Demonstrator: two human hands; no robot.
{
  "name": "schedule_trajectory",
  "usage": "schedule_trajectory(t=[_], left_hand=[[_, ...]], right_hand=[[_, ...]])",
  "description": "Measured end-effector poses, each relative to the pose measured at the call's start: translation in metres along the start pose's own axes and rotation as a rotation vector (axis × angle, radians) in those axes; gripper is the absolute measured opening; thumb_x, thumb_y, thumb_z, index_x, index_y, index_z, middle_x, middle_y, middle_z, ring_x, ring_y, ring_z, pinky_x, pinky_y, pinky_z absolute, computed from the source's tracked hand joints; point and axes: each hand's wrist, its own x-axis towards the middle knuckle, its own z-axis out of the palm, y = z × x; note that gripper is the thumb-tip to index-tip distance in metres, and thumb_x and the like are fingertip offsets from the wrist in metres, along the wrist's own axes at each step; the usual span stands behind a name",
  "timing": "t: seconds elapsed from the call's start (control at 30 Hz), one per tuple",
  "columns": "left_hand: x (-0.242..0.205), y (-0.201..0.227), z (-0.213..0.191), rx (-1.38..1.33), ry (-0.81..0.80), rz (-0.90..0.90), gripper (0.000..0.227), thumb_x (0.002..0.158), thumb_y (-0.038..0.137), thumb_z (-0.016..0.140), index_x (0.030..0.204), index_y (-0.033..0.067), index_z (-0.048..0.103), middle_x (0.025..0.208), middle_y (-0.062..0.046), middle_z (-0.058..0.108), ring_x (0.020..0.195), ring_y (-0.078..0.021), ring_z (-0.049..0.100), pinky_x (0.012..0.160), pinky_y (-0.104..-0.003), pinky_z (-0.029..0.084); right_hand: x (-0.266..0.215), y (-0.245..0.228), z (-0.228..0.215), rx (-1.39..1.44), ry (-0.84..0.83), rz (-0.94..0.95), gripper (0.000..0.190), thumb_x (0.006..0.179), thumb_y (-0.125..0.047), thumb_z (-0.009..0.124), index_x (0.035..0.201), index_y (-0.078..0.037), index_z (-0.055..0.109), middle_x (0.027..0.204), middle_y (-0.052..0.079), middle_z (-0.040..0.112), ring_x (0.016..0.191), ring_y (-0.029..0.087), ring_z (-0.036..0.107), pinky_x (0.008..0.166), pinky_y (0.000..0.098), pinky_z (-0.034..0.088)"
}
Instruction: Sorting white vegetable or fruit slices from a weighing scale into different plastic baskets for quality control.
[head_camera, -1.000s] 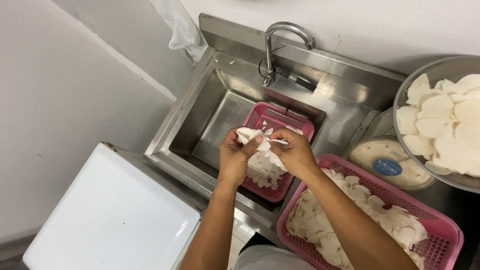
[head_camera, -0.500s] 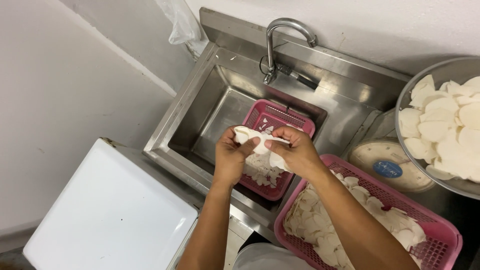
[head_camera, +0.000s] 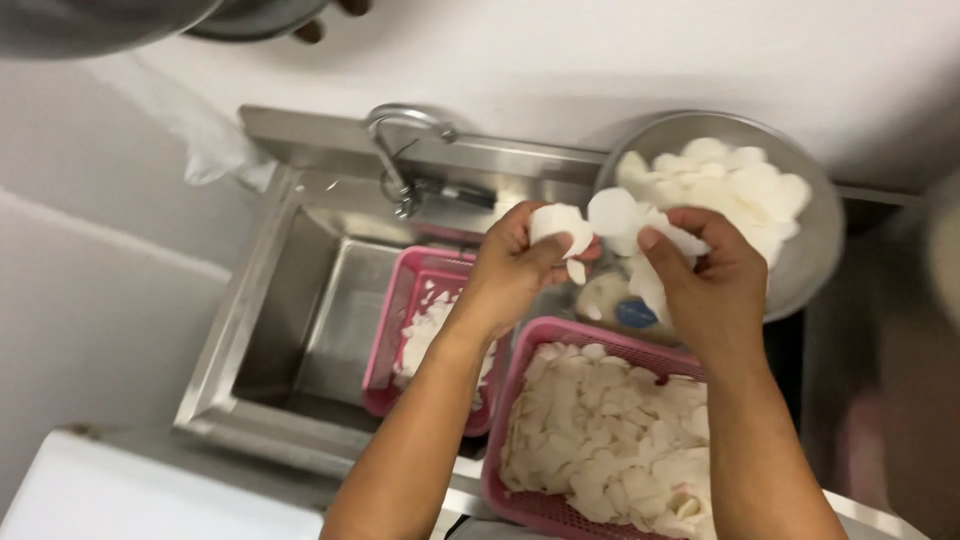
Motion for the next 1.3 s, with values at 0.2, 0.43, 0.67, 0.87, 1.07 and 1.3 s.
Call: schedule_trajectory(t=[0.2,0.43,0.67,0.87,1.07,1.3], left_hand=[[0.055,-0.024,0.044,0.374,-0.202,0.028,0.018,0.095,0.009,0.066,0.109,-0.0016,0.068,0.082,-0.014,0.075,0.071,-0.0194,0.076,0.063,-0.031,0.065],[0.075,-0.043,0.080,0.433,-0.227,-0.022,0.019,0.089,0.016,0.075,0.101,0.0021,0.073,0.076,-0.010,0.072,0.064,-0.0147,0.071,0.055,-0.029,0.060],[0.059,-0.026,0.097,0.249,-0.231,-0.166,0.031,0.091,0.005,0.068,0.118,-0.0104,0.067,0.094,-0.018,0.068,0.083,-0.0193,0.067,0.077,-0.037,0.065],[0.060,-0.037,0.098,0.334,-0.213,-0.132,0.026,0.095,0.007,0.064,0.117,-0.0037,0.069,0.090,-0.014,0.070,0.080,-0.0175,0.071,0.072,-0.032,0.065],[0.056,-0.038,0.102,0.314,-0.117,-0.103,0.024,0.095,0.009,0.064,0.114,-0.0054,0.069,0.089,-0.013,0.066,0.079,-0.0150,0.064,0.075,-0.033,0.062],[0.079,-0.042,0.079,0.936,-0.128,0.015,0.029,0.092,0.022,0.067,0.115,0.0059,0.072,0.098,-0.014,0.075,0.094,-0.0271,0.075,0.079,-0.041,0.062]], right_hand=[[0.018,0.000,-0.060,-0.257,0.141,-0.072,0.021,0.098,-0.013,0.080,0.118,-0.012,0.073,0.096,0.003,0.068,0.076,0.010,0.062,0.063,0.0243,0.051],[0.009,-0.019,-0.052,-0.145,0.025,0.036,0.049,0.071,-0.006,0.091,0.116,-0.006,0.070,0.086,0.008,0.069,0.074,0.015,0.061,0.065,0.0291,0.055],[0.013,-0.003,-0.057,-0.180,0.080,0.082,0.027,0.087,-0.008,0.081,0.112,-0.006,0.073,0.088,0.009,0.072,0.076,0.016,0.067,0.065,0.0307,0.056],[0.005,0.002,-0.049,-0.067,0.082,0.131,0.035,0.080,-0.016,0.090,0.107,-0.005,0.069,0.086,0.007,0.065,0.075,0.015,0.066,0.063,0.0284,0.055],[0.012,0.020,-0.051,-0.062,0.037,0.126,0.026,0.086,-0.009,0.083,0.107,-0.003,0.069,0.087,0.010,0.068,0.075,0.015,0.064,0.064,0.0295,0.055],[-0.002,0.007,-0.078,-0.123,0.149,0.062,0.020,0.092,-0.007,0.078,0.109,-0.006,0.069,0.085,0.005,0.066,0.072,0.009,0.058,0.059,0.0230,0.049]])
